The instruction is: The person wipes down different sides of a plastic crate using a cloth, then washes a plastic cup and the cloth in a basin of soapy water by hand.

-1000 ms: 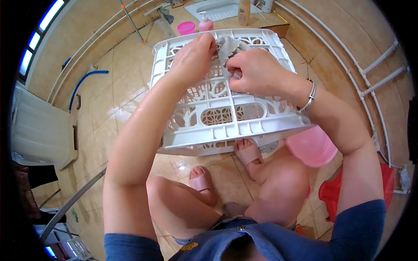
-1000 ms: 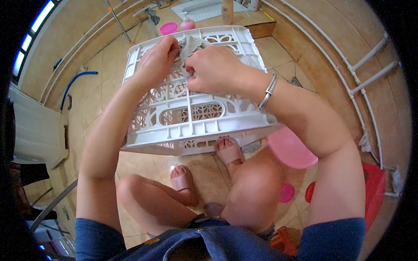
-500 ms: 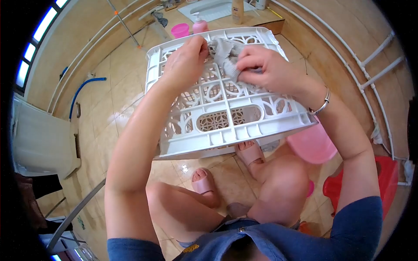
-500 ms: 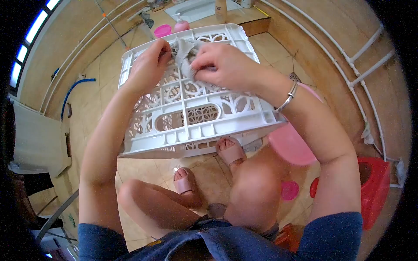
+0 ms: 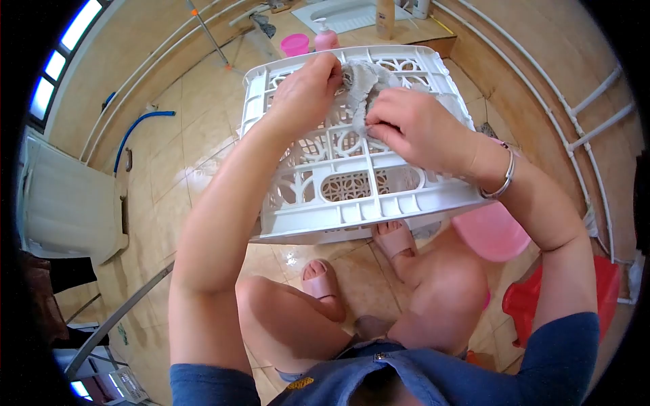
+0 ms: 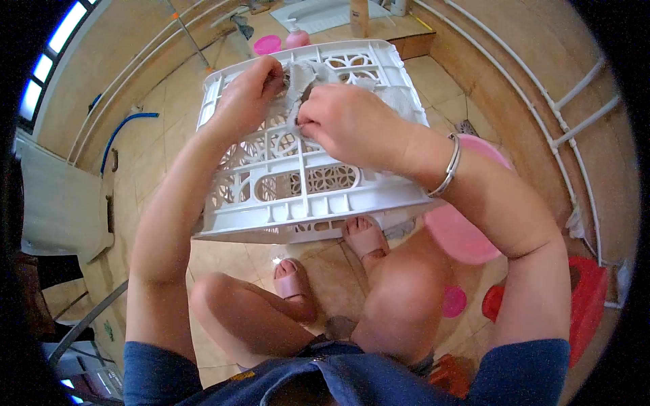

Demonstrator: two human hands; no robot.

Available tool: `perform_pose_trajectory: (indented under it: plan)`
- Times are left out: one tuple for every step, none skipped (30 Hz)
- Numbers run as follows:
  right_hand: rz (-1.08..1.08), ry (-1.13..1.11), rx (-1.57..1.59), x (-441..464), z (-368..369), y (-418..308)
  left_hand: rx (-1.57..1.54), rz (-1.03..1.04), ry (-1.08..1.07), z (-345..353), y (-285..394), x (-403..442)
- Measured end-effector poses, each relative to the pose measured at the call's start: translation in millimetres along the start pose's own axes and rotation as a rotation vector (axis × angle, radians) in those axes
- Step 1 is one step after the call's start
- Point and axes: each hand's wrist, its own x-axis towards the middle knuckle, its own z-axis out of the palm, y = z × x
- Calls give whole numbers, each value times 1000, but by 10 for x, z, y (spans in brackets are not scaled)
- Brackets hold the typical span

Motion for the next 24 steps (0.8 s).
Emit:
perform_pose_trajectory:
  plan:
    - [-7, -3, -4, 34, -7, -34, 5, -19, -13, -1, -4, 6]
    - [103, 16, 166, 69, -11, -83, 10, -40, -25, -1, -10, 7]
    - [215, 32, 337, 102, -1, -119, 9, -46, -20, -1, -15, 3]
    - [212, 26, 339, 131, 34, -122, 5, -29, -12, -5, -16, 0]
    - [108, -4, 196, 152, 82, -113, 0, -10, -7, -2, -20, -4]
    - [6, -30, 52, 171, 116, -116, 0, -12, -7, 9, -36, -3]
    - [6, -32, 53, 187, 132, -141, -5, 9, 3, 24, -55, 2]
    - [38, -37, 11, 203, 146, -174, -9, 30, 16, 31, -69, 6]
    - [68, -43, -31, 222, 159, -204, -11, 26, 21, 29, -73, 11]
    - [64, -50, -33, 235, 179, -229, -1, 26, 24, 32, -75, 11]
    - [75, -26, -46, 240, 209, -253, 10, 25, 25, 39, -75, 5]
    - [85, -1, -58, 239, 227, -268, 6, 19, 29, 29, -59, 1]
    - [81, -7, -58, 233, 232, -274, 25, 12, 8, 11, -36, 4]
    - [134, -9, 37, 224, 232, -278, 43, 5, -13, 1, -21, 4]
    - [189, -11, 133, 213, 226, -283, 41, 3, -12, 9, -23, 2]
    - [187, -12, 131, 207, 206, -288, 49, 11, 4, 19, -29, 6]
    - [194, -43, 189, 198, 180, -294, 58, 19, 19, 25, -33, 8]
    - [202, -74, 248, 183, 158, -299, 58, 21, 21, 27, -32, 3]
    - [201, -73, 247, 162, 146, -296, 62, 23, 17, 28, -34, -4]
    - [159, -74, 266, 142, 136, -288, 68, 26, 15, 20, -36, -1]
    - [117, -76, 287, 125, 132, -277, 70, 27, 17, 9, -31, -1]
    - [113, -77, 287, 116, 135, -260, 55, 26, 12, 4, -26, -1]
    - [88, -72, 268, 109, 145, -244, 40, 23, 7, 1, -27, -8]
    - [62, -68, 248, 114, 154, -235, 42, 19, 12, -1, -33, -12]
